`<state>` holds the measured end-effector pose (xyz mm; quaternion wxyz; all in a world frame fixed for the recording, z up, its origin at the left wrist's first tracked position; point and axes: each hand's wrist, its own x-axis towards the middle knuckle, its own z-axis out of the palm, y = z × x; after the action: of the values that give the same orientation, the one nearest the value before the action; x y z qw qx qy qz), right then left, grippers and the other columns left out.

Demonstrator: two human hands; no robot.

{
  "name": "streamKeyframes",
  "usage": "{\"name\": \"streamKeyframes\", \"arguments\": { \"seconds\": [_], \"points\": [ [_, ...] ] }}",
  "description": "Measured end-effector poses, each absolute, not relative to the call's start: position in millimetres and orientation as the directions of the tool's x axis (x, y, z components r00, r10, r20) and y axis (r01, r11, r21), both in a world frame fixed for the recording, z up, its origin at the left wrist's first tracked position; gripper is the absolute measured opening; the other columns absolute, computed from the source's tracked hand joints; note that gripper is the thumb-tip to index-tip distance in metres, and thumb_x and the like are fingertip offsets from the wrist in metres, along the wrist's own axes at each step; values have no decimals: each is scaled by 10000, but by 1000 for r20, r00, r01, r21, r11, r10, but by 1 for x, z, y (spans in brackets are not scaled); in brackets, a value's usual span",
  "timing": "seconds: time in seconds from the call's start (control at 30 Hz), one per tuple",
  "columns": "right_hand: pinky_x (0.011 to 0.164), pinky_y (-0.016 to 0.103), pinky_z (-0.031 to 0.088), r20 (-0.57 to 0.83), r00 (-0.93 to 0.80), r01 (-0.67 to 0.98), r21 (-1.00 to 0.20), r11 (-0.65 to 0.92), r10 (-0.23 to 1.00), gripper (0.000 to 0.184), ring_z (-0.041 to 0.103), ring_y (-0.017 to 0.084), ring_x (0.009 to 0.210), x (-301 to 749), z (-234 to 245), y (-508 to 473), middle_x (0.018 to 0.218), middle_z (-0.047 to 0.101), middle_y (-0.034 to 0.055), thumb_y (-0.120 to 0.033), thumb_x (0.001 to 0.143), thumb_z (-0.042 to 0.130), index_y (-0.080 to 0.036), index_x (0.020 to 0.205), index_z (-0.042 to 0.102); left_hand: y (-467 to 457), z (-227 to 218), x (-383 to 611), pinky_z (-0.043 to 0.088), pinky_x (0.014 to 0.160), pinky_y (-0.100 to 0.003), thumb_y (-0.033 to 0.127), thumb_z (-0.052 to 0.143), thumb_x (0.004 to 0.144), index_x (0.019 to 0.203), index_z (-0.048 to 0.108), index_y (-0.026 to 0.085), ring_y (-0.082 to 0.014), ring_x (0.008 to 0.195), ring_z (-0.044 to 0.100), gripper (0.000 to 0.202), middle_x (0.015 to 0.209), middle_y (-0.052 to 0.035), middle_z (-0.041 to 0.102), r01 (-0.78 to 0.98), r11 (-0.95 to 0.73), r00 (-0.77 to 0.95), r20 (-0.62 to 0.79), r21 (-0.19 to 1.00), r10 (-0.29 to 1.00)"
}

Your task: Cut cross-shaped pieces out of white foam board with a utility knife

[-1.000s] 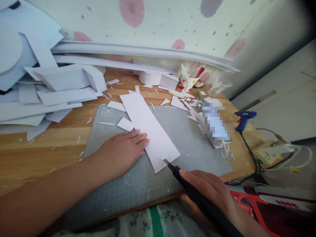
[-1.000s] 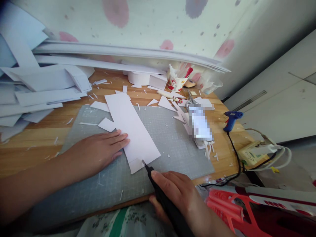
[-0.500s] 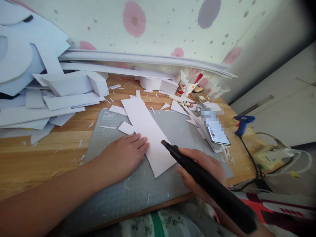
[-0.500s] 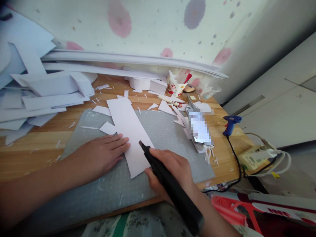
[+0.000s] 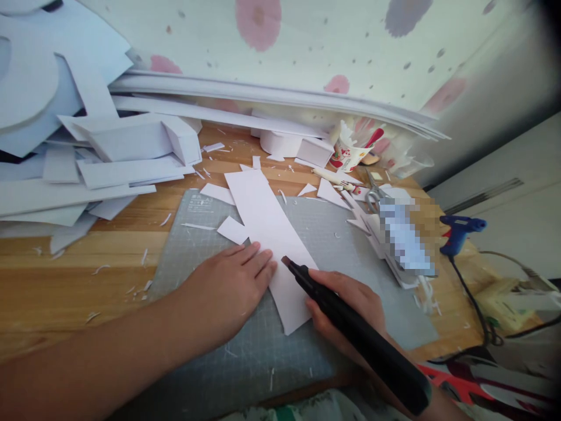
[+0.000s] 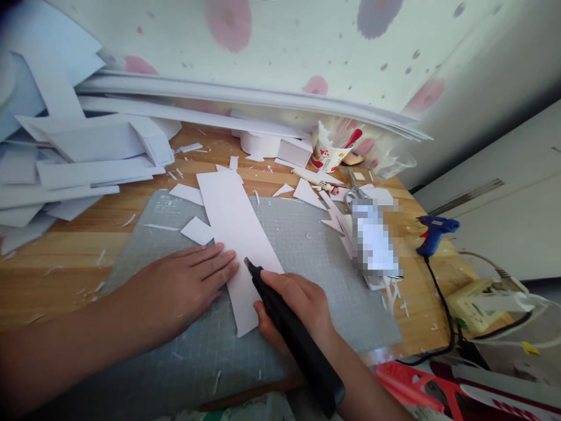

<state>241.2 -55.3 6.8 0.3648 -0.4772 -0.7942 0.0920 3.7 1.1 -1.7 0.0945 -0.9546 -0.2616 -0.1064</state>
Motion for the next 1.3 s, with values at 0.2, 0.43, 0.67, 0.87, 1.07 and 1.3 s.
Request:
{"name": "streamKeyframes", "arguments": {
  "seconds": [0.2, 0.43, 0.67, 0.87, 1.07, 1.3],
  "points": [
    [653, 283, 642, 457, -300, 687, -506, 522, 837, 368, 768, 200, 767, 244, 0, -55, 947, 781, 52, -219, 825, 657, -245, 1189, 608, 0, 0, 5, 577, 915, -470, 143, 580, 881, 1205, 692, 53, -351, 1114, 692, 355, 1242, -191, 708, 523, -844, 834, 278, -117, 477],
    [626, 252, 609, 473, -368, 647, -488, 586, 800, 354, 746, 176, 714, 242, 11, -50, 877, 769, 54, -177, 837, 644, -214, 1188, 609, 0, 0, 7, 563, 939, -487, 175, 576, 926, 1197, 691, 65, -349, 1117, 687, 314, 1240, -178, 711, 549, -831, 820, 247, -87, 516],
    [538, 262, 534, 472, -461, 625, -428, 653, 751, 326, 662, 172, 583, 241, 19, -54, 738, 709, 49, -153, 880, 595, -165, 1205, 577, 5, 3, 11, 545, 970, -518, 266, 619, 945, 1167, 698, 122, -339, 1166, 663, 276, 1246, -146, 715, 609, -793, 784, 140, 15, 605],
    [552, 253, 511, 478, -476, 605, -431, 669, 738, 452, 630, 158, 605, 248, 18, -71, 780, 696, 41, -110, 884, 586, -177, 1324, 509, 6, 2, 10, 524, 987, -554, 280, 613, 952, 1211, 686, 145, -358, 1221, 629, 302, 1298, -162, 683, 628, -778, 774, 75, 26, 628],
    [574, 277, 522, 473, -460, 621, -434, 653, 752, 527, 633, 175, 638, 256, 9, -92, 815, 701, 61, -84, 859, 579, -160, 1372, 487, 8, 1, 10, 509, 1009, -563, 300, 614, 953, 1243, 670, 163, -355, 1263, 599, 326, 1334, -147, 662, 644, -764, 763, 26, 33, 645],
    [610, 281, 552, 458, -459, 645, -419, 640, 762, 532, 675, 187, 691, 268, 7, -122, 854, 724, 93, -85, 868, 582, -128, 1388, 476, 10, 0, 11, 495, 1026, -552, 297, 599, 963, 1257, 663, 185, -337, 1283, 586, 321, 1347, -135, 656, 666, -744, 744, 8, 54, 668]
  ]
}}
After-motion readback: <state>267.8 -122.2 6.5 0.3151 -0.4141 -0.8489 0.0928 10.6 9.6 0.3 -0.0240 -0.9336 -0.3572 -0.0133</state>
